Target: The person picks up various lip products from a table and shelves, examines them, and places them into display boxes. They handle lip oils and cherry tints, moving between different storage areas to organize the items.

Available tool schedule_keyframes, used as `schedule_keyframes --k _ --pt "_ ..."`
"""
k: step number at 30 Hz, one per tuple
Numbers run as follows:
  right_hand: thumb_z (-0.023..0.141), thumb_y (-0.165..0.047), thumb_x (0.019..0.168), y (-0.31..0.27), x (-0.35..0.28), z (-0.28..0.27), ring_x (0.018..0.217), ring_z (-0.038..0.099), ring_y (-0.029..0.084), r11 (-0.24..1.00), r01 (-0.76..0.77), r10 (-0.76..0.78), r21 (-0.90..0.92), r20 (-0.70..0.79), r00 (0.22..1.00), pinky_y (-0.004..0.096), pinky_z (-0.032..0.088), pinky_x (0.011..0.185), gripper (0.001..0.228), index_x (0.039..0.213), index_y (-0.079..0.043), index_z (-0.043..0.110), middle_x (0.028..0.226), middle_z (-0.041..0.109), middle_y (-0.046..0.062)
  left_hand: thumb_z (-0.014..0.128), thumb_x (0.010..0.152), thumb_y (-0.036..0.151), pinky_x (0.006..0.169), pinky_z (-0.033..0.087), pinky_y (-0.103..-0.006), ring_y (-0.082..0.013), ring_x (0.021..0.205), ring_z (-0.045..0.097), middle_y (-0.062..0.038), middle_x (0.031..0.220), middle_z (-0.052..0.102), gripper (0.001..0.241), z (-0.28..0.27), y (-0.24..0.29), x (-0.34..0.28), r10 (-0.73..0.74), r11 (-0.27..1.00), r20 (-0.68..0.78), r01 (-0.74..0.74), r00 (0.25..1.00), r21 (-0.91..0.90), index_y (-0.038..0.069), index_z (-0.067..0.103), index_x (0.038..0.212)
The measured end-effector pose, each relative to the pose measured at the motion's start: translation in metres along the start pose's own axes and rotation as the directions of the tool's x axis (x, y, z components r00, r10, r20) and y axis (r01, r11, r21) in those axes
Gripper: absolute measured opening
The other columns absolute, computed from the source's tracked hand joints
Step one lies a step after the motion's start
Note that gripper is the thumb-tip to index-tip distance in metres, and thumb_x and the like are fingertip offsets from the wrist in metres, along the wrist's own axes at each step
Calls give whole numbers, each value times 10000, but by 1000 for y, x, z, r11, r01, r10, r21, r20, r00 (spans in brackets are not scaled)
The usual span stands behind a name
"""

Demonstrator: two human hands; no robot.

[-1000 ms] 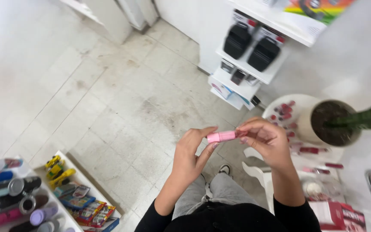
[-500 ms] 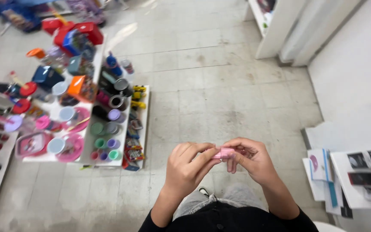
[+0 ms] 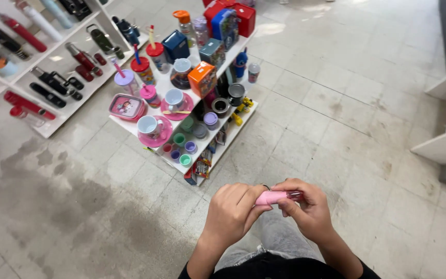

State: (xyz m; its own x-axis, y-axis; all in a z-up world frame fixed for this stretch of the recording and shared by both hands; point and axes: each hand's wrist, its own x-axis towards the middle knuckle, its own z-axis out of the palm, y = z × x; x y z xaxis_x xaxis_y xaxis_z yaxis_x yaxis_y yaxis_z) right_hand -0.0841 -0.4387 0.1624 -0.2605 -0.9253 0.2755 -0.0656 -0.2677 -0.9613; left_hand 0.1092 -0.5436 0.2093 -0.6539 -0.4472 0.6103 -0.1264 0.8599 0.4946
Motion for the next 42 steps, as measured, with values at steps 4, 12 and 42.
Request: schedule_keyframes --k 4,12,42 --pt "757 -99 893 25 51 -32 603 652 77 989 -3 15 -148 83 996 221 527 550 238 1100 11 720 832 740 57 725 955 359 689 482 -422 -299 771 643 -84 858 650 340 21 -25 31 -99 995 -19 99 995 23 54 682 1099" --pt "781 9 836 50 158 -104 634 601 91 981 -25 -37 192 311 950 224 477 522 283 1088 63 665 875 685 103 525 1063 394 694 506 -396 -321 759 681 -126 815 636 381 38 -55 116 -275 736 386 451 881 -504 38 619 963" --pt "651 -122 1015 60 215 -4 624 613 108 926 -200 -16 319 565 825 249 505 586 182 1085 46 648 805 682 94 707 984 318 664 505 -382 -270 734 667 -68 844 661 244 14 -13 79 -378 796 -533 559 757 230 77 688 1014"
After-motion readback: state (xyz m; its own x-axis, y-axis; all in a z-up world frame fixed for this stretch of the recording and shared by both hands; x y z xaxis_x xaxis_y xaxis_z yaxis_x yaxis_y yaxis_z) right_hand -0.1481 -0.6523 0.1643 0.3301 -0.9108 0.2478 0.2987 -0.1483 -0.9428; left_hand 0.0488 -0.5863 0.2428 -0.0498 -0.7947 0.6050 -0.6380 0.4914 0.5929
